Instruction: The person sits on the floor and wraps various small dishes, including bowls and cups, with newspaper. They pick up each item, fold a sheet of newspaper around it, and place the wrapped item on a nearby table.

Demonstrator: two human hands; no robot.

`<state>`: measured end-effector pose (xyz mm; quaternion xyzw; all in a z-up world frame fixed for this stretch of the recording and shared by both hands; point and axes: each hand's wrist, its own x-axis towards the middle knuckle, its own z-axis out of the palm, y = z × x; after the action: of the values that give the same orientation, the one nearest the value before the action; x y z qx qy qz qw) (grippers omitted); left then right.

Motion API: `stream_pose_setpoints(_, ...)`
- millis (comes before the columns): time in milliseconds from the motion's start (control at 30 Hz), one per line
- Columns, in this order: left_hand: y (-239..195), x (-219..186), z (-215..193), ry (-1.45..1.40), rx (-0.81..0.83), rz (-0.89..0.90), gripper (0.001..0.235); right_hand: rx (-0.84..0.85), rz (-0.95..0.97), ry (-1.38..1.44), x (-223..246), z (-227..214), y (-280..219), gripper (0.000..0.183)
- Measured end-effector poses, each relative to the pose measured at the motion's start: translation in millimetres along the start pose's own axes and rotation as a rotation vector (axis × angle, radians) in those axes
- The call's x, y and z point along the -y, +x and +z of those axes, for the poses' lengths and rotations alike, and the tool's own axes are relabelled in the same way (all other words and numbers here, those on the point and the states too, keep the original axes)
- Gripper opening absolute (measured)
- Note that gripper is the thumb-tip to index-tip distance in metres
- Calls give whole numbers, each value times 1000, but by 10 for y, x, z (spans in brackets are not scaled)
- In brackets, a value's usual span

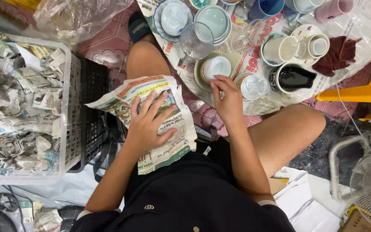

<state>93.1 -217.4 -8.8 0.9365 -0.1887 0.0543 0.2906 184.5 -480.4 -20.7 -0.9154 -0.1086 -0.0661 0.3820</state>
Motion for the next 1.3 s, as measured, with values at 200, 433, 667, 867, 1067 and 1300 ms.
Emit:
stream_pose_setpoints(200, -13, 22, 6, 4, 7, 19, 57, -64, 94, 132, -17, -51, -44, 14)
stream_pose_setpoints(433, -49, 34, 11, -7, -8, 39, 57, -214, -12, 235, 64, -232, -233, 17)
stream_pose_setpoints(667, -215, 106, 221, 12, -22, 116, 30, -21, -192, 645, 545, -297, -529, 32)
stream_pose_setpoints(867, -553, -21, 207, 0, 34, 140, 27, 388, -374, 415, 934, 127, -391, 28)
stream_pose_setpoints(1067, -720, 194, -417, -285, -406, -17, 25, 428, -504, 324, 989, 220, -395, 23)
stream_pose_setpoints(1300, -435, 447, -485, -678, -700, -411, 51, 359, -599, 211, 962, 197, -451, 23)
